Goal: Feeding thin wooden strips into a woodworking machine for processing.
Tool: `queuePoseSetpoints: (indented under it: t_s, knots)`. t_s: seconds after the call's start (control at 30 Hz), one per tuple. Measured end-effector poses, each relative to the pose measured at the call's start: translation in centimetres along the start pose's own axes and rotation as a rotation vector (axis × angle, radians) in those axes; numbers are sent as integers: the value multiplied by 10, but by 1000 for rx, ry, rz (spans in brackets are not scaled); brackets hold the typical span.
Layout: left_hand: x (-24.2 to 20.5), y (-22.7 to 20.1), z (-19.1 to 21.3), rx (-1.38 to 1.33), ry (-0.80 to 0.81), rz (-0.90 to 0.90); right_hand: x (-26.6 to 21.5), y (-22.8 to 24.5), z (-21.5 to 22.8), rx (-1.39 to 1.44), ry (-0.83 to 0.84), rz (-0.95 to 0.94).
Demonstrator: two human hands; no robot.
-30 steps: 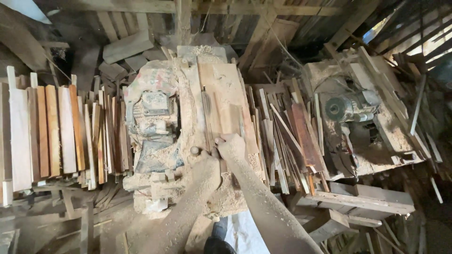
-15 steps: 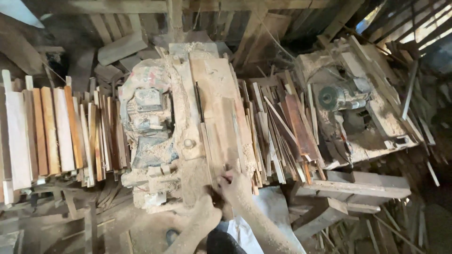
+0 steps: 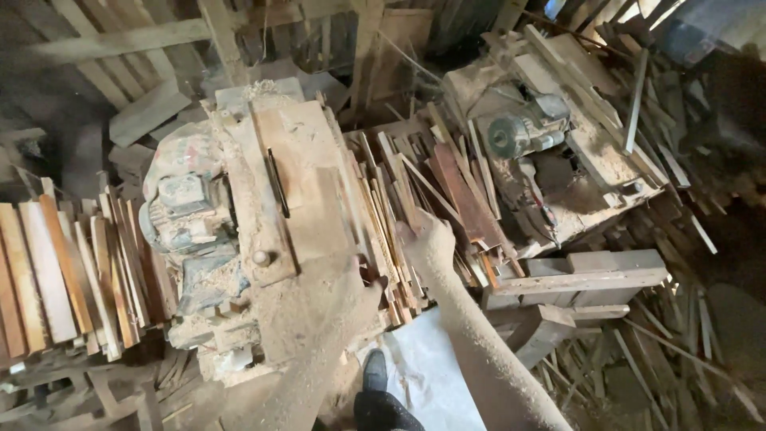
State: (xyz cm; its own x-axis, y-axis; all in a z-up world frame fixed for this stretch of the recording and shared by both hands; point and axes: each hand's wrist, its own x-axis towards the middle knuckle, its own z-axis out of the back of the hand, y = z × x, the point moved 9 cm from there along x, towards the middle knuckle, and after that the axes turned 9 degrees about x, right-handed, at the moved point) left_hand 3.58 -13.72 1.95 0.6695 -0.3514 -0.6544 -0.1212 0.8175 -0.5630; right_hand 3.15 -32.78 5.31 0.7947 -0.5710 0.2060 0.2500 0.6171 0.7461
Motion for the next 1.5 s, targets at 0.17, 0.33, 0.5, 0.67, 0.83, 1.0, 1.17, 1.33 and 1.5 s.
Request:
queuePoseSetpoints:
  t_s: [0.17, 0.33, 0.5, 0.67, 0.83, 1.0, 1.17, 1.33, 1.5]
  knots:
    - [-20, 5, 28, -43, -107, 4, -41, 23, -51, 28, 506, -313]
    - [-11, 51, 27, 99, -192, 12, -69, -5, -95, 112, 572, -265]
    - [-48, 61, 55, 6, -158, 80, -76, 41, -110, 610, 605, -105]
    - [-67, 93, 118, -168, -347, -124, -96, 133, -148, 700, 824, -153]
    - [-68, 207, 172, -574, -548, -34, -127, 172, -252, 611, 937, -370]
    - [-36, 334, 249, -329, -613, -10, -164, 241, -376, 639, 1027, -371]
    - [-20, 468, 341, -70, -776, 148, -201, 258, -558, 660, 1086, -415]
    - [-54, 541, 427, -41, -864, 207, -221, 383, -585, 588, 1080, -363]
    - [-17, 608, 473, 34, -878, 215, -225, 452, -621, 499, 1022, -245]
